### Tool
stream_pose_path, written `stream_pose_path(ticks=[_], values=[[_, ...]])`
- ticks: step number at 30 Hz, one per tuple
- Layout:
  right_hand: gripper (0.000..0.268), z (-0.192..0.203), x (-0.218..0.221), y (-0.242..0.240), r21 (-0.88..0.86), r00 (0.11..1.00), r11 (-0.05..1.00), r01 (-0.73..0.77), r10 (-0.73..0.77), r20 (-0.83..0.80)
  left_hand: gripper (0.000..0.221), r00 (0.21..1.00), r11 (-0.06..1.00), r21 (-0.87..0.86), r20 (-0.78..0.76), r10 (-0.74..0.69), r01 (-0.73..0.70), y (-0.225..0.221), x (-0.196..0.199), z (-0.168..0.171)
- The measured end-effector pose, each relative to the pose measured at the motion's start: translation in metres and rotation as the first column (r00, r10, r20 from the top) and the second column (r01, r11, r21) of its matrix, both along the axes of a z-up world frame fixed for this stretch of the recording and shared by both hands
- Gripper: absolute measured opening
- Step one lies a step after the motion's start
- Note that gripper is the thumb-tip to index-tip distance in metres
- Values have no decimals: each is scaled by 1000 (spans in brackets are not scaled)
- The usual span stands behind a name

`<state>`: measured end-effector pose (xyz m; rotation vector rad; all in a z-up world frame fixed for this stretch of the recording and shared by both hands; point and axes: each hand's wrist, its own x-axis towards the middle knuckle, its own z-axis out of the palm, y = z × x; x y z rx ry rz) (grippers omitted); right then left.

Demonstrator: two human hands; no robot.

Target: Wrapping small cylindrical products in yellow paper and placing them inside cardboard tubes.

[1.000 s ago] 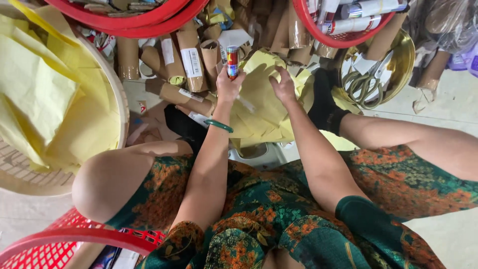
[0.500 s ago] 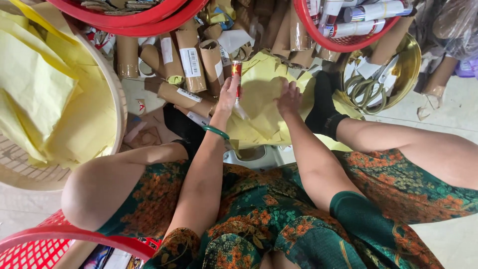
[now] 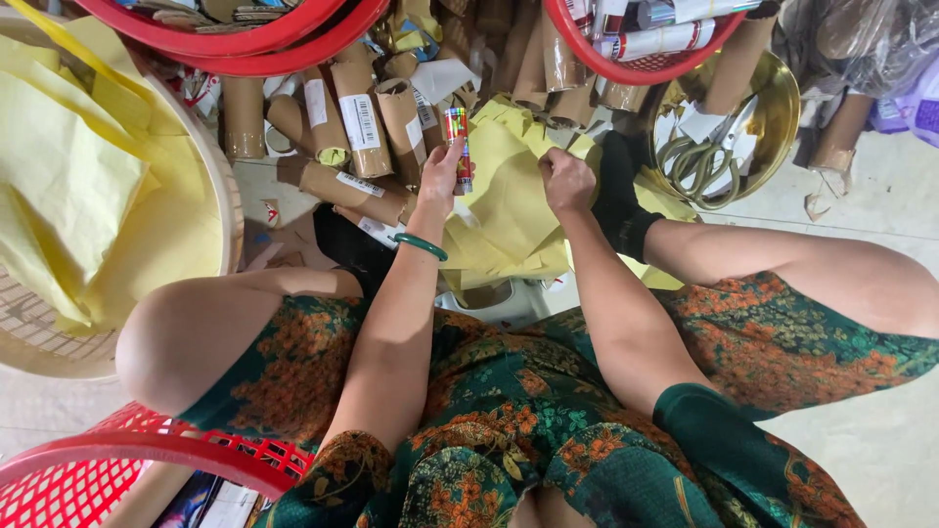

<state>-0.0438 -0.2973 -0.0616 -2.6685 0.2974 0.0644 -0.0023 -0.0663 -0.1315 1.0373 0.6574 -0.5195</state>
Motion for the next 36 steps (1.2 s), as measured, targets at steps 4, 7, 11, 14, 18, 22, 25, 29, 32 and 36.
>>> stream_pose_path(ticks=[4, 7, 11, 14, 18, 22, 25, 29, 32, 36], values=[[8, 25, 14, 2, 164, 992, 986, -14, -7, 122, 37, 999, 998, -40, 15, 43, -42, -3, 7, 31], [9, 38, 31, 0, 194, 998, 980, -32, 20, 68, 37, 985, 983, -113, -108, 132, -144, -10, 14, 52], [17, 76, 61, -6, 155, 977, 976, -153, 126, 171, 43, 965, 925, -280, -115, 235, -259, -24, 25, 62], [21, 115, 77, -6, 261, 967, 949, -176, 118, 224, 45, 957, 890, -361, -23, 290, -279, -32, 34, 90], [19, 149, 80, 0, 834, 990, 535, -137, 112, 91, 38, 935, 801, -533, 53, 351, -271, -31, 42, 204], [14, 199, 76, 34, 953, 924, 198, -231, 351, 151, 36, 921, 709, -690, 166, 353, -147, -24, 43, 203], [27, 191, 76, 48, 923, 897, -199, -329, 240, 371, 34, 672, 970, -241, 721, 170, 13, -16, 32, 214], [37, 207, 72, 59, 996, 989, -47, 69, -130, -75, 34, 750, 999, 35, 660, -45, 28, -24, 28, 227], [53, 208, 71, 62, 976, 968, -92, 198, -138, -210, 34, 800, 989, 142, 590, -113, 34, -32, 26, 243], [47, 144, 80, 46, 848, 972, -499, 181, -41, -232, 40, 756, 896, 424, 628, -188, -129, -37, 26, 252]])
